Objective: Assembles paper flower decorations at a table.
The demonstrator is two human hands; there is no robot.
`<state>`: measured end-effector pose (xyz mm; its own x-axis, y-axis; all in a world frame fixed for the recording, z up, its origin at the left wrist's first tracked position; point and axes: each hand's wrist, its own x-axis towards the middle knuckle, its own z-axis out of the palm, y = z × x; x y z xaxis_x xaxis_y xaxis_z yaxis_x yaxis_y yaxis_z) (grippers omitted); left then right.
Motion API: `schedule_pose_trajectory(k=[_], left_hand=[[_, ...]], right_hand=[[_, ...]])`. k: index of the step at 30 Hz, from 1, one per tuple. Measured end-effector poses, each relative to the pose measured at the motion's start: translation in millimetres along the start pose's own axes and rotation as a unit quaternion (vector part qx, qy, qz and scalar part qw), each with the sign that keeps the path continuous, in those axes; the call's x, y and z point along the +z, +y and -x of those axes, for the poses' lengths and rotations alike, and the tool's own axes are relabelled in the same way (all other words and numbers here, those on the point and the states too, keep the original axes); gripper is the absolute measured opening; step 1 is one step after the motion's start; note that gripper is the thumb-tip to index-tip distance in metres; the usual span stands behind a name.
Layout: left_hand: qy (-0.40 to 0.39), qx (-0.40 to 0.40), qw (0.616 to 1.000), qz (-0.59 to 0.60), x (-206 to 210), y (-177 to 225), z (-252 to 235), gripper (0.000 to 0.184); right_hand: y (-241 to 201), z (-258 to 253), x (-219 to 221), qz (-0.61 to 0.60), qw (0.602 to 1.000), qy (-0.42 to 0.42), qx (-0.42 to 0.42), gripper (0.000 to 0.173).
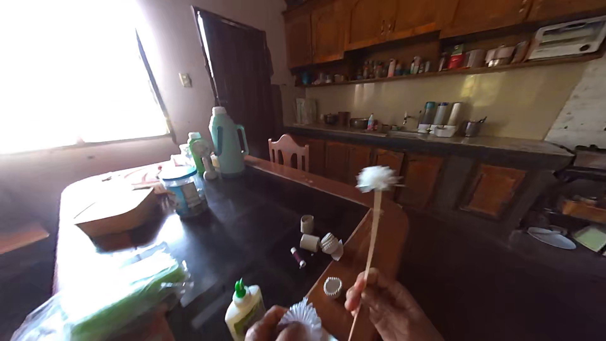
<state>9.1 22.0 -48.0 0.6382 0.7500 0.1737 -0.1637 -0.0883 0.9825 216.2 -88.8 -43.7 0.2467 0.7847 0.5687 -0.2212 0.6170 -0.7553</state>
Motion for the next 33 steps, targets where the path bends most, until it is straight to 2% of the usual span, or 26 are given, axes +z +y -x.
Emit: schedule_pose_trajectory(k=[3,6,10,13,19,33], left_hand=[[0.013,-0.020,1.000,-0.016,12.5,6.4,15.7,0.012],[0.004,-0.046,0.999,-0.003,28.2,11.8,45.0,0.012],[0.017,-0.088,0.995,0.046,42.9,0.8,90.8,0.013],[0.048,-0.086,0.989,0.107,52.5,-10.3,109.8,0.012],[0.097,-0.089,0.977,0.171,54.8,-13.1,119.1,0.016],[0.092,-0.096,0.975,0.175,57.9,-16.2,117.6,0.020]], right_hand=[[-23.9,18.0,10.8,0.050,0.998,-0.001,-0.028,0.019],[-35.4,34.5,12.7,0.032,0.998,-0.038,-0.042,0.024],[-18.3,56.5,21.2,0.041,0.996,-0.064,-0.051,0.024],[-8.3,65.4,23.8,0.083,0.992,-0.086,-0.041,0.024],[-5.3,73.6,23.4,0.161,0.981,-0.095,-0.058,0.023],[-1.2,86.3,26.2,0.210,0.968,-0.115,-0.070,0.018]])
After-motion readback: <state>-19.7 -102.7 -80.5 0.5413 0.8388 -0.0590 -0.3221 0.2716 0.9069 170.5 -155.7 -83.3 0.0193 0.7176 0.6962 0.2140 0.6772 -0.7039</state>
